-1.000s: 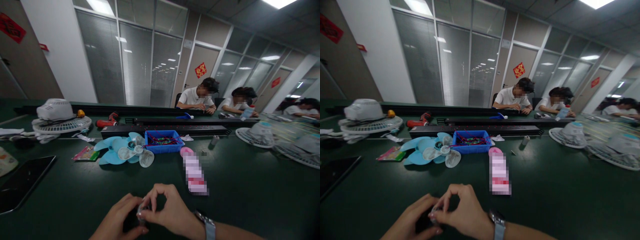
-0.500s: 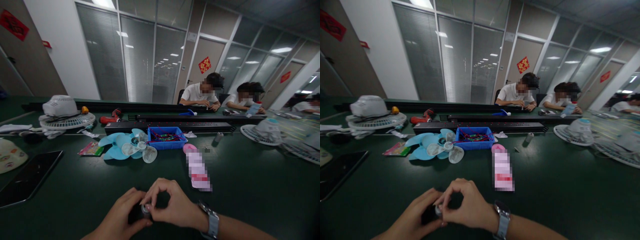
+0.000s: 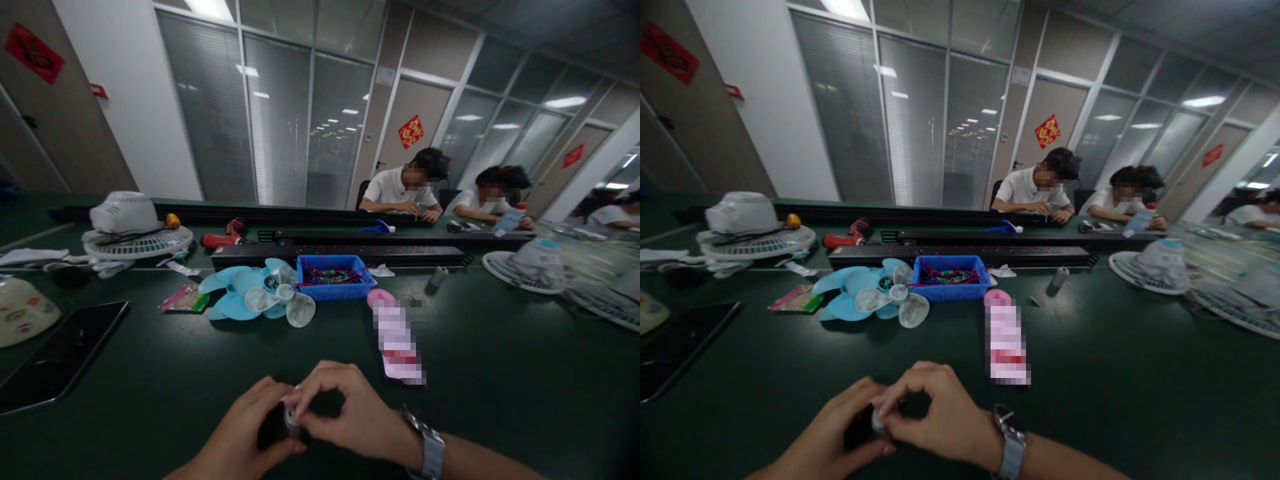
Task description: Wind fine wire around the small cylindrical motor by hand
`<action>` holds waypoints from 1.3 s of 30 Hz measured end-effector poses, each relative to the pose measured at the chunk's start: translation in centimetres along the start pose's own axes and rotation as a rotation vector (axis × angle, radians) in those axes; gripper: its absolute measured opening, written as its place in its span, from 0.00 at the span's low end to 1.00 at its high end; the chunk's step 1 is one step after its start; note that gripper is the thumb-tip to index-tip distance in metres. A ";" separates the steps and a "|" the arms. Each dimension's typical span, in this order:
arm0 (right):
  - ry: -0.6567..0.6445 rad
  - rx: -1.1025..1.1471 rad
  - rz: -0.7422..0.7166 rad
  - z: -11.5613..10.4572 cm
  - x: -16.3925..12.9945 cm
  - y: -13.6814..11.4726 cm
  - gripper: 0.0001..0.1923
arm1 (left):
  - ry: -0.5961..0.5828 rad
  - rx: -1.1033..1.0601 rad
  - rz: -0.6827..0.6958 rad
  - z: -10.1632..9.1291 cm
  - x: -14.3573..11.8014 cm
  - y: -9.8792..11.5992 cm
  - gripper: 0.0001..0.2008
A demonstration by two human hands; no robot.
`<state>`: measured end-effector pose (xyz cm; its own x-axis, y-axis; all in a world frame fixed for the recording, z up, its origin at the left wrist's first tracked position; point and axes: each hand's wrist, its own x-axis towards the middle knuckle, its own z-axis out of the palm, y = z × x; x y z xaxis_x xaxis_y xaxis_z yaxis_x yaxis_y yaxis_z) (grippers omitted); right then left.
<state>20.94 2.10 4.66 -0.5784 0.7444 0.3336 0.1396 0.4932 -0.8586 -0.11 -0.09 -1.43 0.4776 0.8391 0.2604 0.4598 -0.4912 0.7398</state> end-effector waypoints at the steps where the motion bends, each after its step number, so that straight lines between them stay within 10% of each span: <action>1: 0.001 0.006 0.001 0.0 0.0 0.0 0.07 | -0.005 0.000 -0.004 0.0 0.0 0.0 0.18; 39: 0.215 -0.128 0.016 1.9 -0.3 0.1 0.09 | -0.035 0.030 -0.024 -0.3 0.3 0.6 0.16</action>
<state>19.60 1.03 3.76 -0.3931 0.8242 0.4075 0.2560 0.5238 -0.8125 0.14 -0.08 -0.70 0.4921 0.8421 0.2208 0.4932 -0.4786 0.7264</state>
